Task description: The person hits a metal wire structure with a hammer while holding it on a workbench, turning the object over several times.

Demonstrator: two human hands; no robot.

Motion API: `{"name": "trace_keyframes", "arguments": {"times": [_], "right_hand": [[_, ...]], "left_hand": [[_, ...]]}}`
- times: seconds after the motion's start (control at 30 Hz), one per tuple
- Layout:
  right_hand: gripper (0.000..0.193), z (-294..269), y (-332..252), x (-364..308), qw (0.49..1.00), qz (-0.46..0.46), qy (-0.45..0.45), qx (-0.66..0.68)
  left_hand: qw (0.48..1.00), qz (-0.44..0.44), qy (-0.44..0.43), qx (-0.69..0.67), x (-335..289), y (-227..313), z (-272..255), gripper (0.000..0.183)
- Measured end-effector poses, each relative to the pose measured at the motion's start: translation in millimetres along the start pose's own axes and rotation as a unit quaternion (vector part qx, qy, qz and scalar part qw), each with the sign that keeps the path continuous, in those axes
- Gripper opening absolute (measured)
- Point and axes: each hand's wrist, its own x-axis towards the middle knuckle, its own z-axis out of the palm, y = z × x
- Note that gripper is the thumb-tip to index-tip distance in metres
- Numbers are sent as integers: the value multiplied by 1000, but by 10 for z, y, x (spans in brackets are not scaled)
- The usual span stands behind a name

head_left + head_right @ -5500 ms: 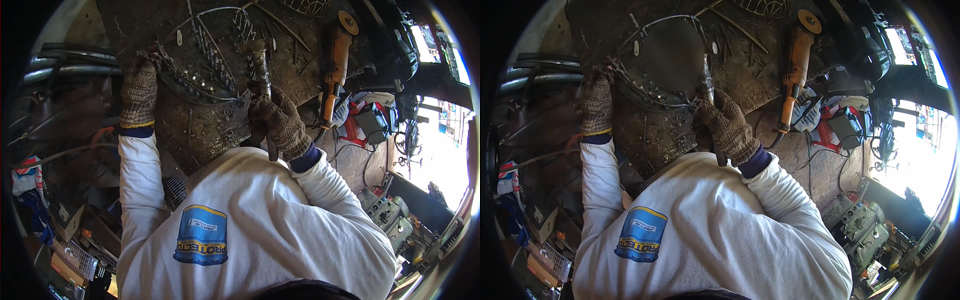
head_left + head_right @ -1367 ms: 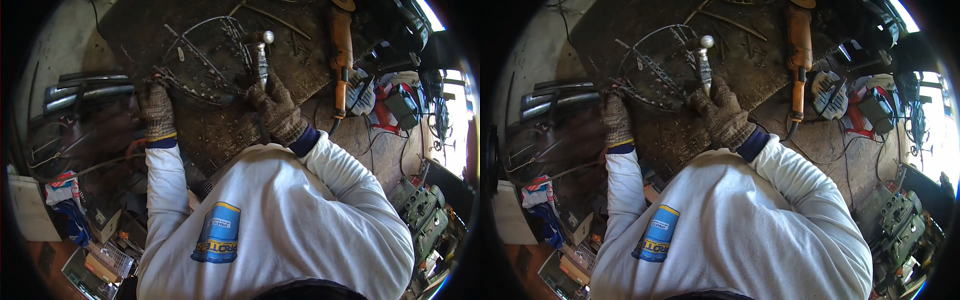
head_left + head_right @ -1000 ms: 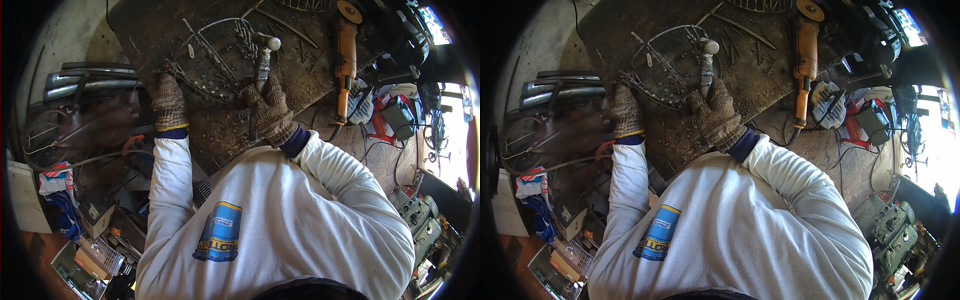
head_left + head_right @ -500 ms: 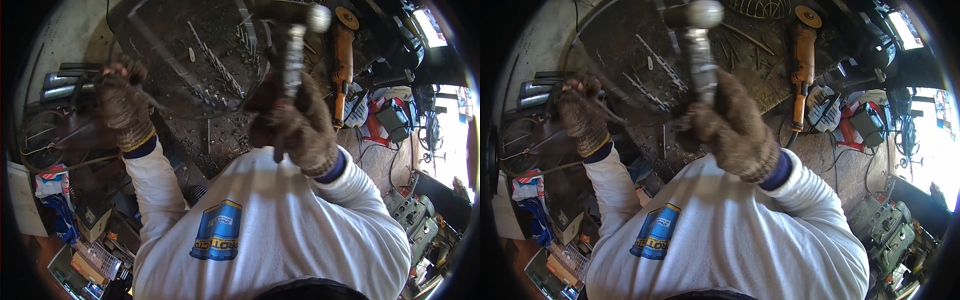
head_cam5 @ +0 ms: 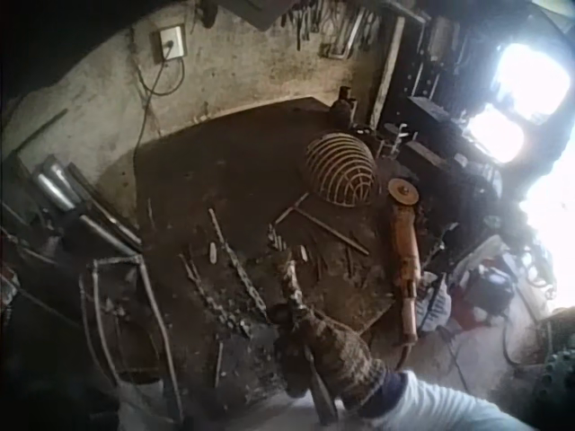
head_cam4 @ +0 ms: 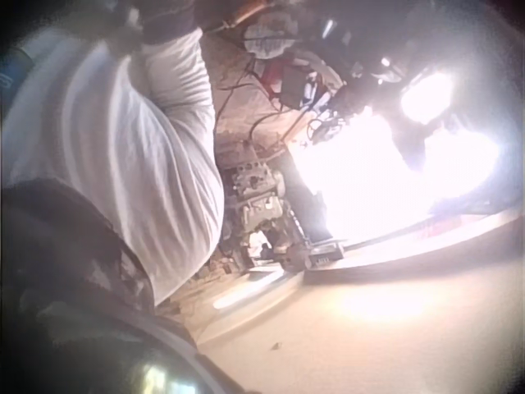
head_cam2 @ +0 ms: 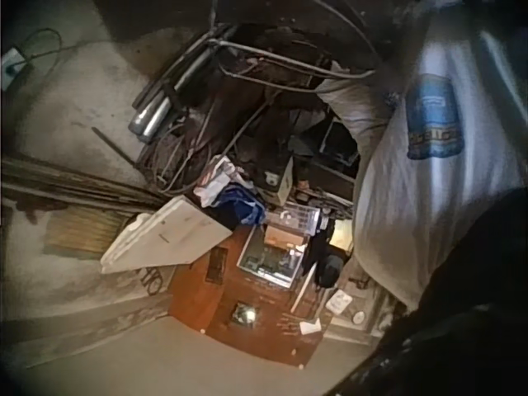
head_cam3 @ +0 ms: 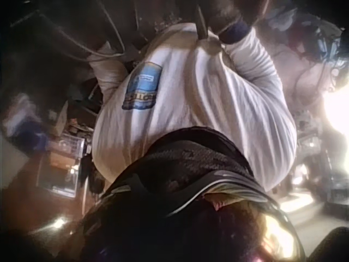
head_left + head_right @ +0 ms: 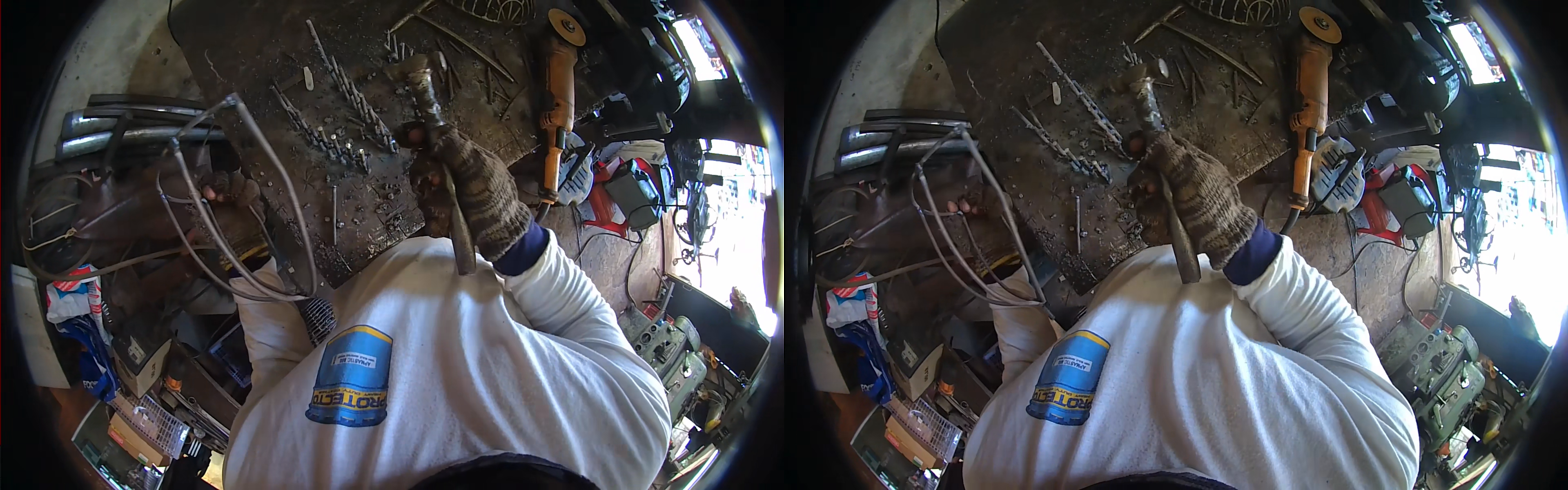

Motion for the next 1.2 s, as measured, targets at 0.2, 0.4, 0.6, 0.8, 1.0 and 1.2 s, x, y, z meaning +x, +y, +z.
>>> {"name": "trace_keyframes", "arguments": {"times": [0.2,0.4,0.6,0.8,1.0,1.2], "right_hand": [[40,-106,-31,71,997,65,-48,-2],[44,53,-86,-42,987,-145,-60,26],[40,-24,-185,-42,995,-44,2,-91],[43,-90,-13,32,993,-15,-66,101],[49,-50,-164,-49,994,-93,-55,21],[39,-15,-51,-93,986,-120,-2,117]], "left_hand": [[996,70,-23,-49,-6,-166,68,23],[996,72,-24,-38,-85,-89,-174,27],[996,81,-31,-22,-70,-74,-255,47],[995,83,-57,-5,-44,-47,-402,74],[990,39,-130,29,-58,29,-507,89],[989,96,-111,30,-115,-49,-414,95]]}}
